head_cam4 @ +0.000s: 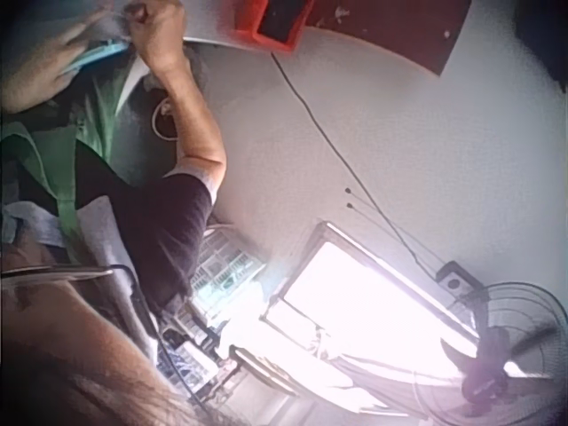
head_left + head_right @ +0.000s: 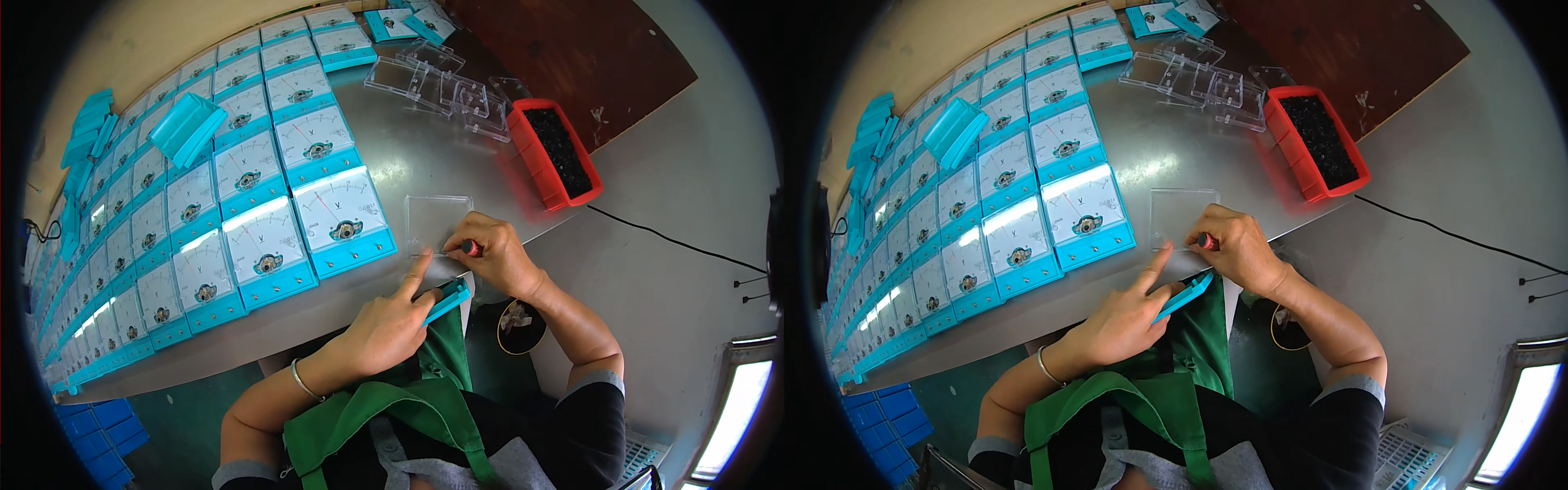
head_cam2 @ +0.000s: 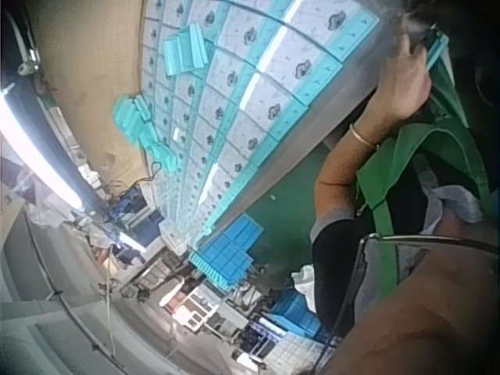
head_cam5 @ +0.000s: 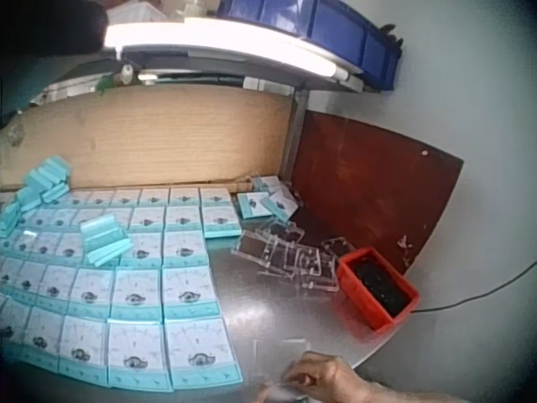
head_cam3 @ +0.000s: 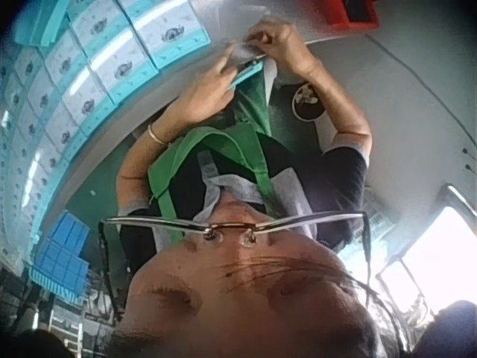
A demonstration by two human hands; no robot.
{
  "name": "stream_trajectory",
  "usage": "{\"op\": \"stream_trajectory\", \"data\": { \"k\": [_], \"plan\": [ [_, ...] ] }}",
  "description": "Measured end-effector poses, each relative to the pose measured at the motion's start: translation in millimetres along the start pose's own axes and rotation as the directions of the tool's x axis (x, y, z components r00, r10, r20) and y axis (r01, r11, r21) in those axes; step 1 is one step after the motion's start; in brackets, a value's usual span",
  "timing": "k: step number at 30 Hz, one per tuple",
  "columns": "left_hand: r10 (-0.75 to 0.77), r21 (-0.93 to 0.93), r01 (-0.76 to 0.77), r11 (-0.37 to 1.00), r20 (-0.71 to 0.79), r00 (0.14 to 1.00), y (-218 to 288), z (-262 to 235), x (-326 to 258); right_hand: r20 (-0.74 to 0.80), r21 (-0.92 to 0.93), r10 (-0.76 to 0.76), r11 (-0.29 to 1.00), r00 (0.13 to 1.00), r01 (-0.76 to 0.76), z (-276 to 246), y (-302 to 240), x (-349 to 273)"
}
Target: The person assembles small teal-colored electrical devices on a metal workbench. They pick up a device, insert a clear plastic cover, and secure it with a screwdriver. The process is repeated for multiple units, with finished devices placed in a stack on the table.
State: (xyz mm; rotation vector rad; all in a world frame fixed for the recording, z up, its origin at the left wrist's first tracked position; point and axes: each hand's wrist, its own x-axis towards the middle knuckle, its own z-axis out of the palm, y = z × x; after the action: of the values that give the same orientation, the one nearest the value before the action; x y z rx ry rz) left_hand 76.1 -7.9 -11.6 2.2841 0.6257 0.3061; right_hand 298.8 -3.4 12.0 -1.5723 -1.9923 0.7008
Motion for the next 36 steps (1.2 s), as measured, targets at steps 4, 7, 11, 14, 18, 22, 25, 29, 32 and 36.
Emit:
{"op": "stream_trajectory", "data": {
  "k": [4, 7, 11, 14, 18, 22, 25, 29, 32, 36],
  "plan": [
    [-0.033, 0.025, 0.033, 0.999, 0.031, 0.999, 2.6, 0.1, 0.6, 0.111, -0.061, -0.028, 0.998, 0.993, 0.035, -5.1, 4.2, 12.3],
    [-0.036, 0.030, 0.036, 0.999, 0.029, 0.999, 2.3, 1.3, 0.0, 0.276, -0.124, -0.073, 0.986, 0.958, 0.110, -11.0, 1.8, 30.9],
    [-0.057, 0.079, 0.053, 0.995, 0.045, 0.997, 4.6, 1.9, 0.9, 0.451, -0.250, -0.042, 0.953, 0.891, 0.172, -15.9, -4.0, 52.4],
    [-0.054, 0.096, 0.051, 0.994, 0.033, 0.998, 4.0, 4.3, 0.5, 0.613, -0.399, 0.173, 0.910, 0.771, 0.113, -17.1, -23.3, 85.2],
    [-0.058, 0.103, 0.054, 0.993, 0.034, 0.998, 1.6, 5.2, 0.1, 0.644, -0.505, 0.133, 0.814, 0.753, 0.288, -8.5, -39.3, 96.5],
    [-0.065, 0.111, 0.061, 0.992, 0.035, 0.997, 5.2, 2.8, -0.3, 0.513, -0.406, 0.008, 0.883, 0.858, 0.234, -22.8, -22.1, 72.1],
    [-0.017, 0.088, 0.017, 0.996, -0.005, 1.000, 4.3, 2.0, 0.6, 0.201, -0.204, -0.142, 0.962, 0.969, 0.184, -25.1, -21.6, 38.1],
    [0.011, 0.123, -0.005, 0.992, -0.048, 0.999, 3.4, 5.4, -0.8, -0.270, 0.549, 0.048, 0.828, 0.962, 0.112, -13.4, -45.1, 19.9],
    [-0.071, 0.144, 0.066, 0.987, 0.033, 0.997, 9.7, 0.6, -0.3, -0.509, 0.723, 0.126, 0.599, 0.851, 0.344, 6.4, -38.3, 19.1],
    [-0.071, 0.157, 0.064, 0.986, 0.039, 0.997, 9.3, 2.4, -0.2, -0.533, 0.724, 0.042, 0.540, 0.845, 0.429, 15.5, -21.3, 19.0]
  ]
}}
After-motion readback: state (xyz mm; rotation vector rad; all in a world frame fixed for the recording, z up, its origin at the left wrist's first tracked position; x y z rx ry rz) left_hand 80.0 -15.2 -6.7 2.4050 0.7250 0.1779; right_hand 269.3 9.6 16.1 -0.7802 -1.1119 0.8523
